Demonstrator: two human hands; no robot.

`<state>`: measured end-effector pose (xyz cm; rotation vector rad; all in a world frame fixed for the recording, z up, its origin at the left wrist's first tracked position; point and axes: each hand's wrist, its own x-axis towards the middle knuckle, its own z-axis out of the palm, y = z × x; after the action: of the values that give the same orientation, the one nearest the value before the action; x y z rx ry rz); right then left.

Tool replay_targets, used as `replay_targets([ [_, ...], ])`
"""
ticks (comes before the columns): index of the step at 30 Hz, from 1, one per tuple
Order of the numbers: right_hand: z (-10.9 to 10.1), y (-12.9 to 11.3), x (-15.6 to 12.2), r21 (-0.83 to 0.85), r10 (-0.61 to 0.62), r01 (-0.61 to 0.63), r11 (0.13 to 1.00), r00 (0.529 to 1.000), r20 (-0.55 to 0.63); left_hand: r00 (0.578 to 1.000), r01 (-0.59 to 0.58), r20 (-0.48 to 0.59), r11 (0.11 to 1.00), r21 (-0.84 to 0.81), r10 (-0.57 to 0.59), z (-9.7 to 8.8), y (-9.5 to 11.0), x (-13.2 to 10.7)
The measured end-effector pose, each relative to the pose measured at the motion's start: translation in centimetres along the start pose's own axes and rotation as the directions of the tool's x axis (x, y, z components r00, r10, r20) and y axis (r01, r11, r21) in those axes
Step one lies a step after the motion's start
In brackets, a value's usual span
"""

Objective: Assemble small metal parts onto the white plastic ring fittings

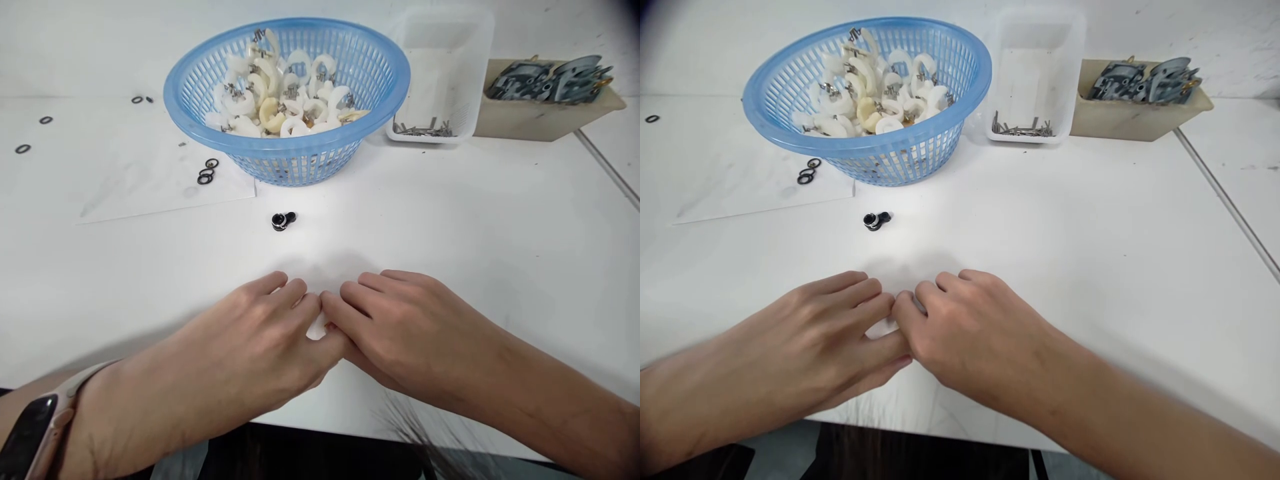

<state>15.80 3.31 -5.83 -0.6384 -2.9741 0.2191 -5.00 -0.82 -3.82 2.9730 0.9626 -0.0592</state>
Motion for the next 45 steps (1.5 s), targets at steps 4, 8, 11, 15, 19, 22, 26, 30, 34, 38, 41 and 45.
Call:
replay_targets([
  [4,0.07,0.01,-0.02,0.003,-0.002,0.002,1.0,1.0,-0.017,1.0,-0.002,0.001,1.0,-0.006,0.002,0.16,-0.02,-0.01],
  [8,0.05,0.01,0.02,0.001,-0.005,0.005,1.0,1.0,-0.018,1.0,-0.009,-0.004,1.0,-0.003,0.009,0.07,0.06,-0.09],
  [11,0.01,0.01,0.1,0.001,-0.007,0.007,1.0,1.0,-0.023,1.0,-0.006,-0.003,1.0,0.004,0.006,-0.09,0.11,-0.14],
  [15,-0.01,-0.01,0.12,0.005,-0.012,0.012,1.0,0.999,-0.032,1.0,-0.026,-0.013,0.999,0.019,0.026,-0.08,0.01,0.03],
  [19,0.02,-0.08,0.05,0.013,-0.011,0.012,1.0,1.0,-0.027,0.999,-0.015,-0.033,1.0,0.017,0.015,0.3,-0.15,0.21],
  [22,0.08,-0.07,0.07,0.017,-0.003,0.004,1.0,1.0,-0.022,0.998,-0.016,-0.06,1.0,0.001,0.016,0.6,-0.16,0.16],
  [26,0.09,0.02,0.18,0.022,-0.008,0.009,1.0,1.0,-0.025,0.997,-0.023,-0.071,1.0,0.005,0.023,0.68,-0.12,0.11],
  [30,0.01,0.01,0.25,0.023,-0.002,0.003,1.0,1.0,-0.027,0.995,-0.034,-0.096,0.999,0.018,0.036,0.57,-0.11,0.2],
  [34,0.13,-0.04,0.27,0.031,-0.007,0.008,0.999,1.0,-0.029,0.994,-0.028,-0.101,0.999,0.026,0.031,0.52,-0.1,0.13],
  [38,0.31,0.01,0.3,0.024,-0.009,0.01,1.0,0.999,-0.038,0.995,-0.031,-0.093,0.999,0.017,0.032,0.61,-0.08,-0.01],
  [41,0.34,0.07,0.35,0.019,-0.011,0.012,1.0,0.999,-0.039,0.994,-0.028,-0.108,0.999,0.015,0.03,0.7,-0.14,0.03],
  [45,0.28,0.05,0.35,0.016,-0.013,0.014,1.0,1.0,-0.027,0.995,-0.038,-0.089,0.999,0.035,0.041,0.62,-0.22,0.15],
])
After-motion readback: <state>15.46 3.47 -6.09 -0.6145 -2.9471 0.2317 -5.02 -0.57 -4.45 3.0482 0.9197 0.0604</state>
